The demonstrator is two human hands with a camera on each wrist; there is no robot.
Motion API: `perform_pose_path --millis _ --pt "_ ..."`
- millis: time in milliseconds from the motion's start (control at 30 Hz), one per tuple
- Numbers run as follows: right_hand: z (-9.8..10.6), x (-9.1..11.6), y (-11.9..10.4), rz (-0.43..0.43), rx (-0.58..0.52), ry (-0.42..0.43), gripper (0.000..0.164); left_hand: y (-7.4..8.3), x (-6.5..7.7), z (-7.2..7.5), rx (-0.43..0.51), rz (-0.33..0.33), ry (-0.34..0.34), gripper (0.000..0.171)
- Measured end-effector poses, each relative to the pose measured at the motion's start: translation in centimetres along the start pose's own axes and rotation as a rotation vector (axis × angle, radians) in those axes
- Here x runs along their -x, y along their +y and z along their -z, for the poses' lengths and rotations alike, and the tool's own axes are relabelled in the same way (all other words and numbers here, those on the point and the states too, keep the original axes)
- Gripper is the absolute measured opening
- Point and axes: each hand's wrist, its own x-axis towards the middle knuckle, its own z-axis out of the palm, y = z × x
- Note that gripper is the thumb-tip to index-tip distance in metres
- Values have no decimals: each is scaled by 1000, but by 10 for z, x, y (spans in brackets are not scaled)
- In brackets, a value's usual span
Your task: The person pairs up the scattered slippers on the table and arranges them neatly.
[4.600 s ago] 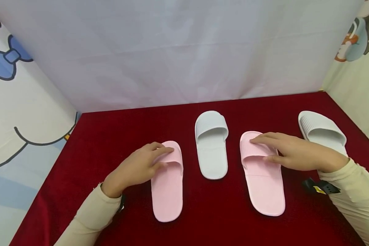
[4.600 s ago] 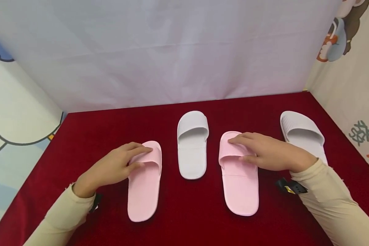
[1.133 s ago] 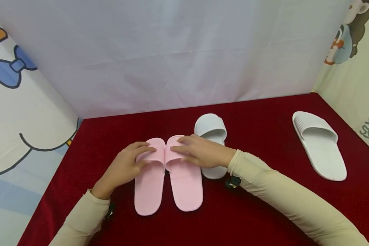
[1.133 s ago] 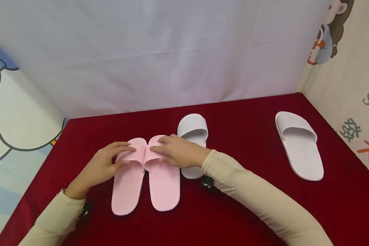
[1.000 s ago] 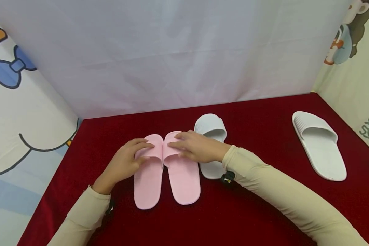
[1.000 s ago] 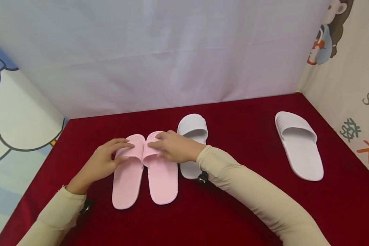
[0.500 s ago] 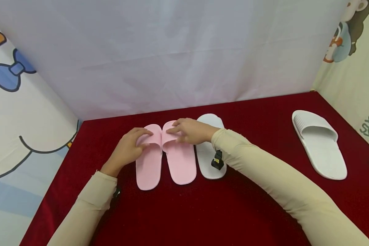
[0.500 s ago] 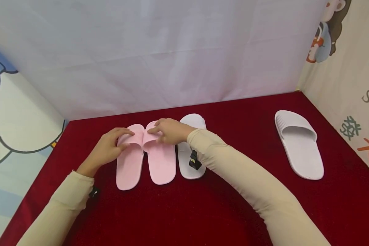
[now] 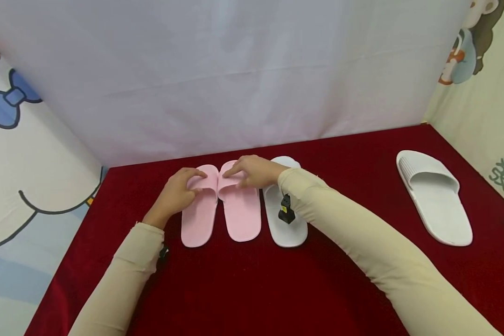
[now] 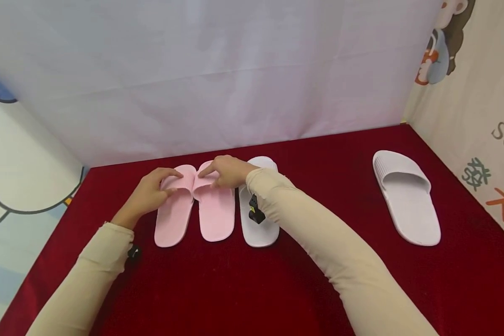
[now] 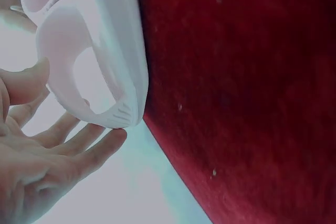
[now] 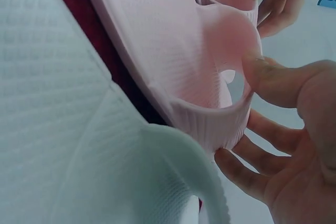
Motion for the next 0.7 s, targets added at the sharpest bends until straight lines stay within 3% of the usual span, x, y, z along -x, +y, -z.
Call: perform_pose_path --millis 467,700 --pt "-6 3 6 -39 -37 -19 46 0 0 -6 20 4 -73 32" --pt "-9 12 2 -18 -23 -5 53 7 3 -6 -22 -101 -55 36"
